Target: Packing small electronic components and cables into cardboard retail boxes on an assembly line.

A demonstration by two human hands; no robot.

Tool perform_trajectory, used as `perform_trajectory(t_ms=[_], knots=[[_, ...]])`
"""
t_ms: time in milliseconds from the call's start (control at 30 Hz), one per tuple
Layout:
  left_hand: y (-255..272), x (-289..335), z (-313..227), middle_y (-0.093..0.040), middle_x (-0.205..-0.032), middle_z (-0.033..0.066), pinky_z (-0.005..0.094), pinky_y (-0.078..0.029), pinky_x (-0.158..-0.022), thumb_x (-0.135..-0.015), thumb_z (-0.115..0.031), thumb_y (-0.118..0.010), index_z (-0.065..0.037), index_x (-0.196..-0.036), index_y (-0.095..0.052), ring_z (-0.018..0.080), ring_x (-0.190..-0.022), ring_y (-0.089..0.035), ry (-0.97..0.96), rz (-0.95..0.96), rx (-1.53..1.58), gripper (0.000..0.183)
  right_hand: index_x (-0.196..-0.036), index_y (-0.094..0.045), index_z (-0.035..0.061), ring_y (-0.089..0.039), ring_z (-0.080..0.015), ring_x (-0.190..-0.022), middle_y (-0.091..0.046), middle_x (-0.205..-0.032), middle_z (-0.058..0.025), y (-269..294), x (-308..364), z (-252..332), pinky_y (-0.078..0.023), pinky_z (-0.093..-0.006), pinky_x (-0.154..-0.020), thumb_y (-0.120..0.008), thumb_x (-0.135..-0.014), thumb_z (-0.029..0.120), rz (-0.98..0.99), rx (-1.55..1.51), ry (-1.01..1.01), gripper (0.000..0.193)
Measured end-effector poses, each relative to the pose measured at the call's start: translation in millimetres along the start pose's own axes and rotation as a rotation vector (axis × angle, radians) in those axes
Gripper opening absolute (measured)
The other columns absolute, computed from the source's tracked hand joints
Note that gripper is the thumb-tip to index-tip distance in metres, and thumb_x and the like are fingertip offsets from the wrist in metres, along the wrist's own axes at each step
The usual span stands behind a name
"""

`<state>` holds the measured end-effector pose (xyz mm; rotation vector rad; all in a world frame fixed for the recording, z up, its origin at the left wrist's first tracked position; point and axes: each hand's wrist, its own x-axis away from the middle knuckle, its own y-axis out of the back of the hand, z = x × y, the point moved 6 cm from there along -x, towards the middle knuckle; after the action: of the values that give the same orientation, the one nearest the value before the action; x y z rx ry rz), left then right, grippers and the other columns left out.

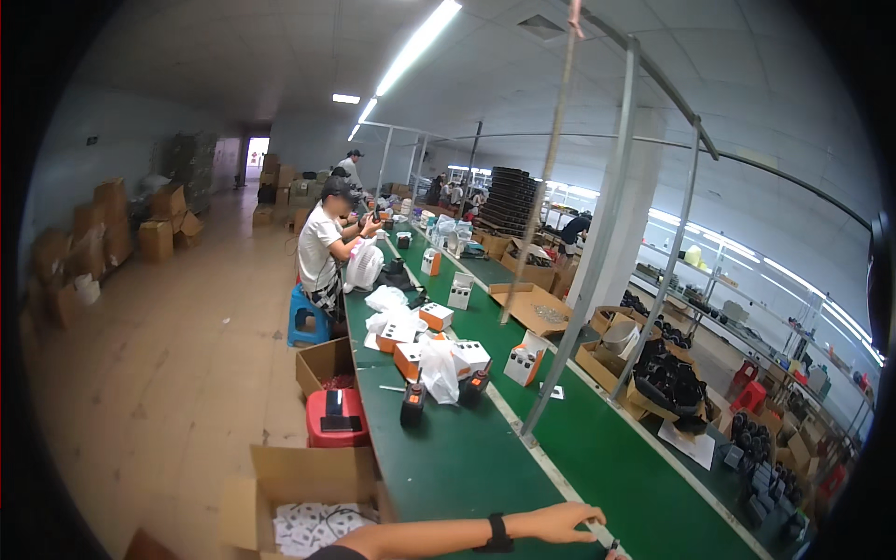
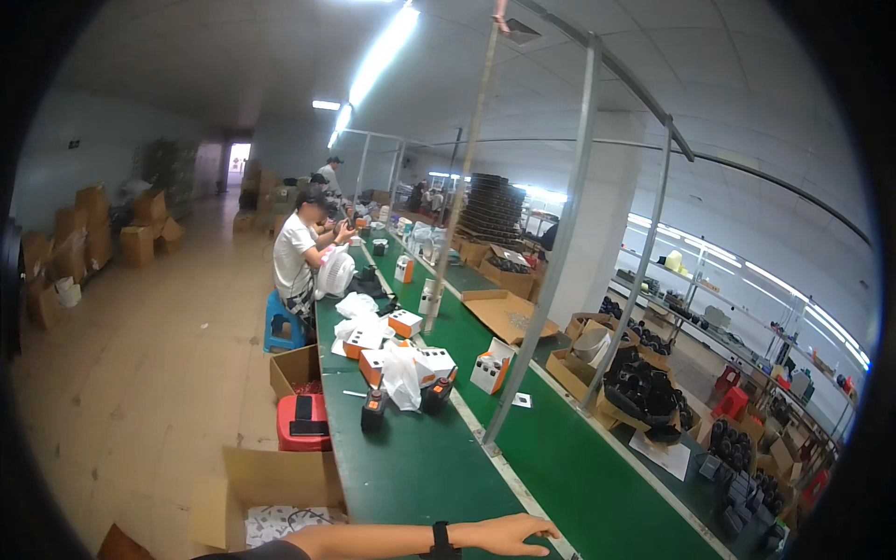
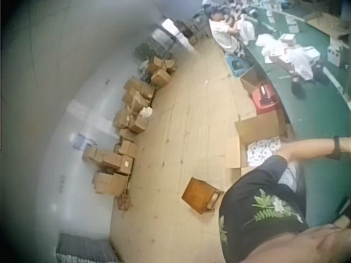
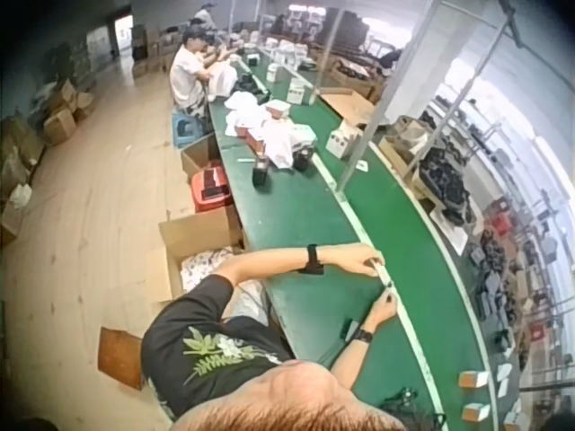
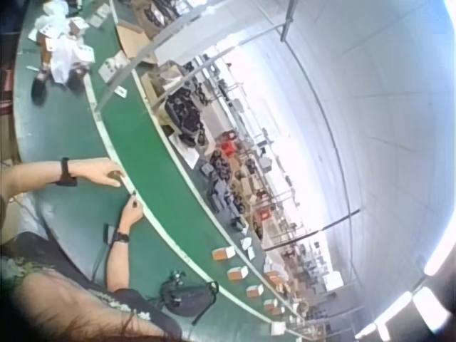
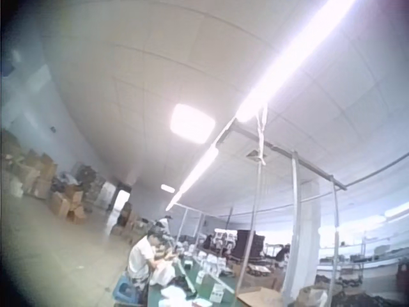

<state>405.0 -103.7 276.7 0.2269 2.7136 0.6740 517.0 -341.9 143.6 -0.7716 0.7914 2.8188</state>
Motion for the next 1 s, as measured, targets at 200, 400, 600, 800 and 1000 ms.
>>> perform_trajectory(t_ms=[200, 400, 600, 800, 1000], knots=[[4.8, -2.6, 140.6, -0.032, -0.175, 0.0283, 0.0721, -0.033, -0.125, -0.111, -0.059, -0.058, -0.005, -0.167, -0.041, 0.0457, -0.164, -0.030, 0.328, -0.007, -0.892, 0.079, -0.105, -0.078, -0.0047, -0.075, -0.0374, -0.090, -0.080, -0.101, -0.0231, 2.7, -3.8, 16.4, -0.060, -0.0446, -0.086, -0.076, -0.103, 0.024, -0.022, -0.048, -0.043, 0.028], [11.7, 0.1, 183.3, -0.007, -0.186, 0.0242, 0.0761, -0.012, -0.131, -0.111, -0.075, -0.041, -0.022, -0.180, -0.020, 0.0436, -0.173, -0.006, 0.328, 0.145, -0.762, 0.090, -0.107, -0.079, -0.0043, -0.075, -0.0371, -0.091, -0.080, -0.100, -0.0219, 12.4, -0.8, 13.5, -0.060, -0.0435, -0.086, -0.075, -0.104, 0.022, -0.030, -0.034, -0.103, 0.027], [12.5, 10.4, 204.0, 0.002, -0.190, 0.0116, 0.0751, -0.012, -0.133, -0.092, -0.067, -0.081, -0.027, -0.181, -0.006, 0.0449, -0.172, -0.005, 0.414, 0.151, -0.692, 0.123, -0.107, -0.078, -0.0049, -0.075, -0.0350, -0.093, -0.081, -0.103, -0.0202, 1.5, 4.3, 15.7, -0.059, -0.0432, -0.086, -0.075, -0.104, 0.019, 0.041, -0.015, -0.060, 0.025], [23.0, 1.7, 184.1, 0.001, -0.188, 0.0225, 0.0729, 0.002, -0.131, -0.099, -0.084, -0.057, -0.026, -0.179, -0.027, 0.0412, -0.174, 0.005, 0.395, 0.160, -0.524, 0.103, -0.102, -0.078, -0.0031, -0.073, -0.0326, -0.088, -0.079, -0.098, -0.0181, 8.2, 3.2, 17.9, -0.059, -0.0411, -0.083, -0.074, -0.106, 0.017, 0.033, -0.022, -0.010, 0.021], [17.3, -34.6, 133.8, -0.052, -0.169, 0.0129, 0.0497, -0.034, -0.130, -0.114, -0.066, -0.050, -0.014, -0.170, -0.048, 0.0286, -0.158, -0.047, 0.338, -0.104, 0.580, 0.076, -0.103, -0.079, -0.0036, -0.075, -0.0331, -0.091, -0.080, -0.100, -0.0195, 9.8, 1.7, 15.6, -0.060, -0.0420, -0.085, -0.075, -0.106, 0.021, 0.018, -0.062, -0.043, 0.025]])
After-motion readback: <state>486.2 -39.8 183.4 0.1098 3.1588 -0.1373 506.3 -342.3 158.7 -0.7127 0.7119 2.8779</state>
